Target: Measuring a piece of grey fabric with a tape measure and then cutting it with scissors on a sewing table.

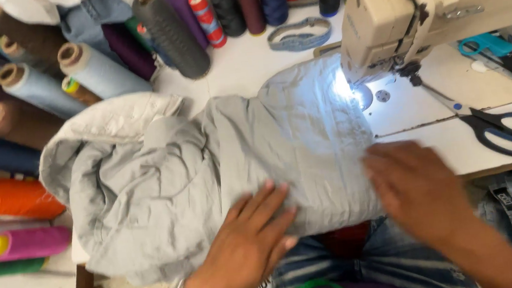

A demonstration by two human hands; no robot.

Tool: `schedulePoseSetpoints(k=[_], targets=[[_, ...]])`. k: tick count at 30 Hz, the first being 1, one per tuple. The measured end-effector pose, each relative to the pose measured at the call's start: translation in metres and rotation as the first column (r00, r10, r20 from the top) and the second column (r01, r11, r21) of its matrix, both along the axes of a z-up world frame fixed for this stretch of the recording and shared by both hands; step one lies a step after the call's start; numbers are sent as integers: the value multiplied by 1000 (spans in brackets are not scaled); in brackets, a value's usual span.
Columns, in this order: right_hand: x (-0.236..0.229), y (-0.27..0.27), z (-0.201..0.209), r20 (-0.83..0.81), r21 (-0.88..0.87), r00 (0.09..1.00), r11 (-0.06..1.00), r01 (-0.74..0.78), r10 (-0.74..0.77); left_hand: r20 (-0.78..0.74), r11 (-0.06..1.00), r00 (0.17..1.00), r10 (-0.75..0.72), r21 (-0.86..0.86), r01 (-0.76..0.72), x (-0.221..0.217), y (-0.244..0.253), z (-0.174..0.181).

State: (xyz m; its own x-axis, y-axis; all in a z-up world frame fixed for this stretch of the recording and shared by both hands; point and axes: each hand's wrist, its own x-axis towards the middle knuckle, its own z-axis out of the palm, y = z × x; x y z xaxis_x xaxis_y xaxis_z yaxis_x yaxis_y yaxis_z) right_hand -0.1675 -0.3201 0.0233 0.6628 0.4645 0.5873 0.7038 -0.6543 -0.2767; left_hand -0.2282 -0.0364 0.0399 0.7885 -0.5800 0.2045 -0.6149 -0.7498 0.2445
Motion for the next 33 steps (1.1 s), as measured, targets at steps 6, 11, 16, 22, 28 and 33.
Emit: schedulePoseSetpoints(k=[6,11,16,22,28,33], targets=[[-19,13,-25,-59,19,998,1000,-18,19,-66,929,958,279,272,-252,68,15,-33],[-14,16,-25,20,-8,999,999,-47,47,-32,866,903,429,299,-401,118,33,-25],[11,17,-53,-146,-113,989,994,-11,-5,92,845,880,467,247,-474,142,44,-27],[43,7,-61,-225,-20,957,981,-194,185,-23,900,921,388,227,-373,136,49,-13],[55,8,-41,-372,-44,910,975,-217,185,289,962,933,217,97,-254,25,-19,17],[76,11,-36,-385,-13,879,951,-309,280,342,991,935,-94,120,56,-44,-67,-16]])
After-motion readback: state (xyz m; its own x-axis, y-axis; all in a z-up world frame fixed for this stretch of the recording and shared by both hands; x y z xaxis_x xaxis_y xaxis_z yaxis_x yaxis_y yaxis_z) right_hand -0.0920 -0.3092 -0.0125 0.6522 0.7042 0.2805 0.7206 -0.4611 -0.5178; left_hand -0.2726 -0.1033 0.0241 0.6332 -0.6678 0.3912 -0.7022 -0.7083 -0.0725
